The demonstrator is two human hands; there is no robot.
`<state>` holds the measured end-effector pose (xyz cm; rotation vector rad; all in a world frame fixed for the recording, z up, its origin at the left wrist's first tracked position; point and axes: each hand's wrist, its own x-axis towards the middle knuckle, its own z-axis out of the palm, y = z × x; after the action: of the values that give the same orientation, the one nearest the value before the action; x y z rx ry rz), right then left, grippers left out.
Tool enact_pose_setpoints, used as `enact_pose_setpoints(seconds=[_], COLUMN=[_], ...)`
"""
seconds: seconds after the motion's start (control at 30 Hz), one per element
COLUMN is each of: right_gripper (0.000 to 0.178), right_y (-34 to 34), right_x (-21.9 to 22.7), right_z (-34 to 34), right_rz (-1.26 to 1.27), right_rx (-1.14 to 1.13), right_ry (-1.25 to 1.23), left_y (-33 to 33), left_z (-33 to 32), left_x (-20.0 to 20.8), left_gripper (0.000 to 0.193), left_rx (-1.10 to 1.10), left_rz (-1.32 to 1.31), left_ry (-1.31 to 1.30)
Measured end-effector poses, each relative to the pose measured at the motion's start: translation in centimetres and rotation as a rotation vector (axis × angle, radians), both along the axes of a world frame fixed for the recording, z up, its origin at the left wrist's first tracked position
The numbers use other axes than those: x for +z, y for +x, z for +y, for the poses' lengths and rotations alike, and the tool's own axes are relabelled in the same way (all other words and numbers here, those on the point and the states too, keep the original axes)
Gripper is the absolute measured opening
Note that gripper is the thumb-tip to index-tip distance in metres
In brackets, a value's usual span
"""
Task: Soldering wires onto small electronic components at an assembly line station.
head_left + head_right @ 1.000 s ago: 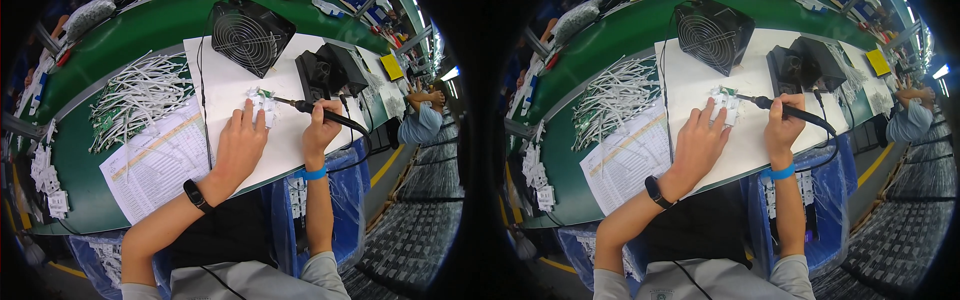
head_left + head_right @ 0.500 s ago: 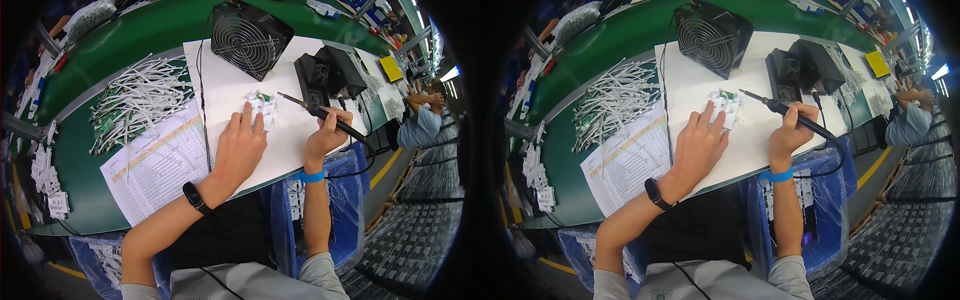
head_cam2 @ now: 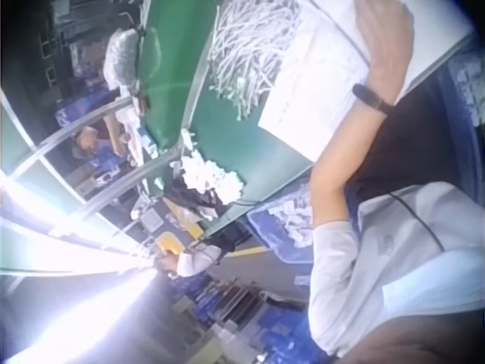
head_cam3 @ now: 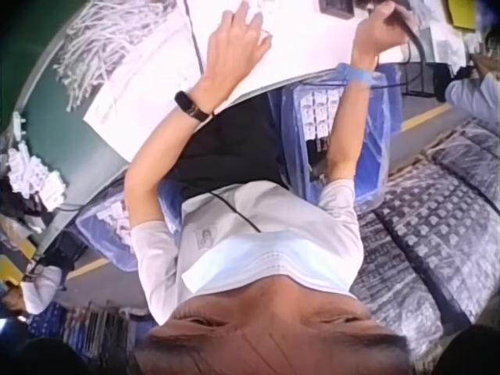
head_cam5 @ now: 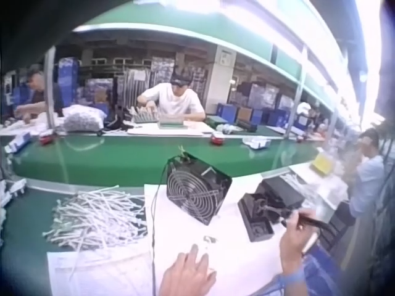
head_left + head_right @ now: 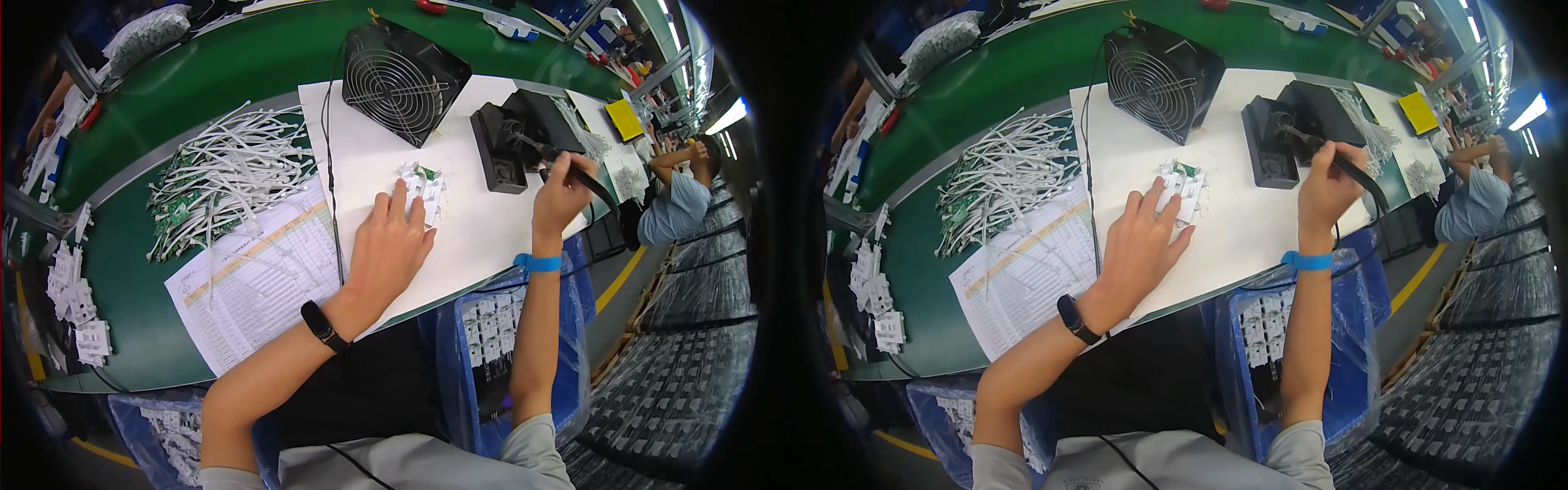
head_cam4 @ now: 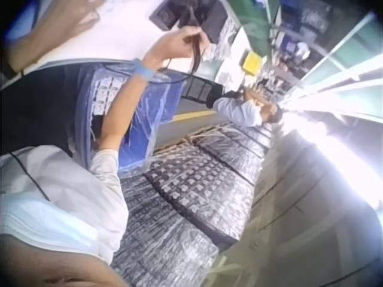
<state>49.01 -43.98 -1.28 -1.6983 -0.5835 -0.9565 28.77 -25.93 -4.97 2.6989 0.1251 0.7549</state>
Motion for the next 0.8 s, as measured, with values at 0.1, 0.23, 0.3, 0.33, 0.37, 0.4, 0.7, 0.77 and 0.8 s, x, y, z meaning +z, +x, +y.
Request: enact_pose_setpoints(seconds=[0.1,0.23,0.3,0.33,0.37,0.4,0.7,0.77,0.8], right_gripper=[0.013,0.021,0.020,0.020,0.019,0.019,0.031,0.032,0.032], right_y=[1.4,2.3,2.5,2.4,2.2,2.0,3.5,3.7,3.6], right_x=[-0.1,-0.3,-0.2,-0.1,-0.3,-0.2,2.0,1.7,1.7], right_z=[1.5,2.7,2.9,3.0,3.2,3.6,3.3,2.9,2.6], right_rz=[0.058,0.232,0.289,0.268,0.251,0.231,0.348,0.353,0.331], right_rx=[0.060,-0.002,0.002,-0.038,-0.065,-0.095,-0.185,-0.148,-0.169], right_ry=[-0.090,-0.281,-0.174,-0.164,-0.175,-0.190,-0.339,-0.289,-0.322], left_y=[0.1,0.1,0.2,0.2,0.1,0.1,-0.4,-0.5,-0.5], left_z=[0.0,0.1,0.1,0.1,0.1,0.1,0.2,0.3,0.3], left_x=[-0.1,-0.2,-0.3,-0.2,-0.1,0.0,-0.1,-0.2,-0.2], left_gripper=[0.042,0.040,0.039,0.038,0.038,0.038,0.036,0.036,0.036], left_rx=[-0.010,-0.015,-0.012,-0.010,-0.007,-0.006,-0.031,-0.029,-0.038], left_rz=[0.011,-0.009,-0.024,-0.027,-0.030,-0.036,-0.067,-0.078,-0.078], left_ry=[-0.017,-0.050,-0.083,-0.095,-0.107,-0.104,-0.138,-0.139,-0.151])
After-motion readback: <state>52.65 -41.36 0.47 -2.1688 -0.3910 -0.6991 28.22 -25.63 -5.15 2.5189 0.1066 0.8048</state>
